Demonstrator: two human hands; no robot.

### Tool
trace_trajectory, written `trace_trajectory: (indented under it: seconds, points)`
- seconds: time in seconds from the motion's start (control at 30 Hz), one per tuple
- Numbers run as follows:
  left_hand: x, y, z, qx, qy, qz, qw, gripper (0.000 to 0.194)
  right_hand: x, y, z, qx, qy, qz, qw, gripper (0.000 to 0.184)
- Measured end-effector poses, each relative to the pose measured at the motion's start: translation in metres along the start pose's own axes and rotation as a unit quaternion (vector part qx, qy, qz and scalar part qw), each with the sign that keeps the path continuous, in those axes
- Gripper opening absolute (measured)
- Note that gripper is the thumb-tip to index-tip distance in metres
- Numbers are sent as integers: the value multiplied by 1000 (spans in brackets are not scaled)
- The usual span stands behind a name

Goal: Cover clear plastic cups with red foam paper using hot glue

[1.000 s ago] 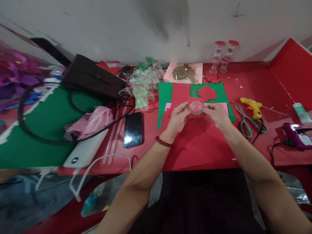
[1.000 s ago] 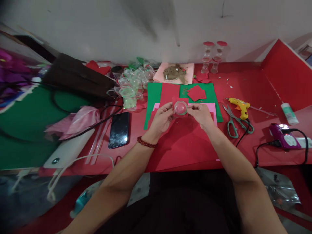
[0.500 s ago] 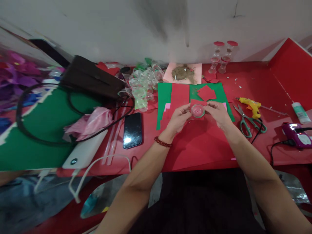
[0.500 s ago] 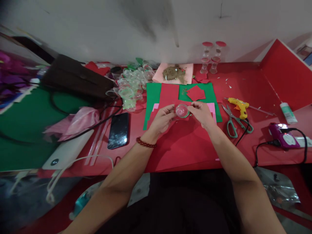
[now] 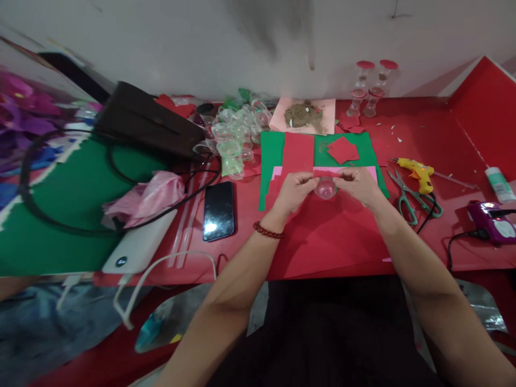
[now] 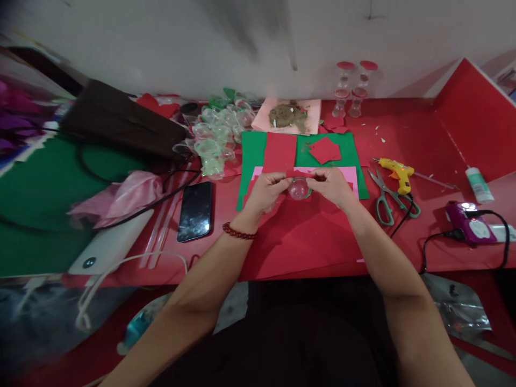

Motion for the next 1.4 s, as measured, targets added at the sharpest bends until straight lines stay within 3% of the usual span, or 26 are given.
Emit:
trace_trajectory:
  seconds: [0.2, 0.37, 0.47, 0.6, 0.73, 0.93, 1.1, 1.3, 1.4]
  points:
    - [0, -5, -1, -5, -14, 16, 1000, 31, -2, 2, 4, 31, 27, 6, 999, 21]
    - [0, -4, 7, 4, 49, -10, 999, 45, -5, 17, -2, -115, 19, -34, 993, 22]
    - [0, -9, 6, 67, 68, -4, 995, 45, -6, 21, -2, -125, 32, -36, 991, 19]
    - [0, -15, -3, 168, 36, 36, 984, 37, -5, 20, 7, -74, 75, -25, 994, 16]
    - [2, -8, -13, 157, -30, 53, 986, 43, -5, 21, 5, -68, 69, -31, 995, 19]
    - [1, -8, -8, 178, -5, 37, 983, 42, -6, 22, -9, -151, 31, -28, 988, 22]
    - [3, -12, -11, 206, -19, 77, 975, 56, -6, 24, -5, -118, 49, -44, 991, 24]
    - [3, -15, -2, 246, 37, 83, 965, 59, -5, 24, -14, -158, 27, -45, 986, 26]
    - [3, -14, -2, 242, 9, 91, 966, 59, -4, 20, -12, -127, 31, -37, 991, 24]
Point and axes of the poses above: each hand's wrist, its own x-axis away from the middle knuckle, its own z-axis out of the back of the hand, y = z × x, the point moved 8 cm from there along -x, towards the middle knuckle, and after that the axes turned 13 degrees about -y, right-handed, at the moved point
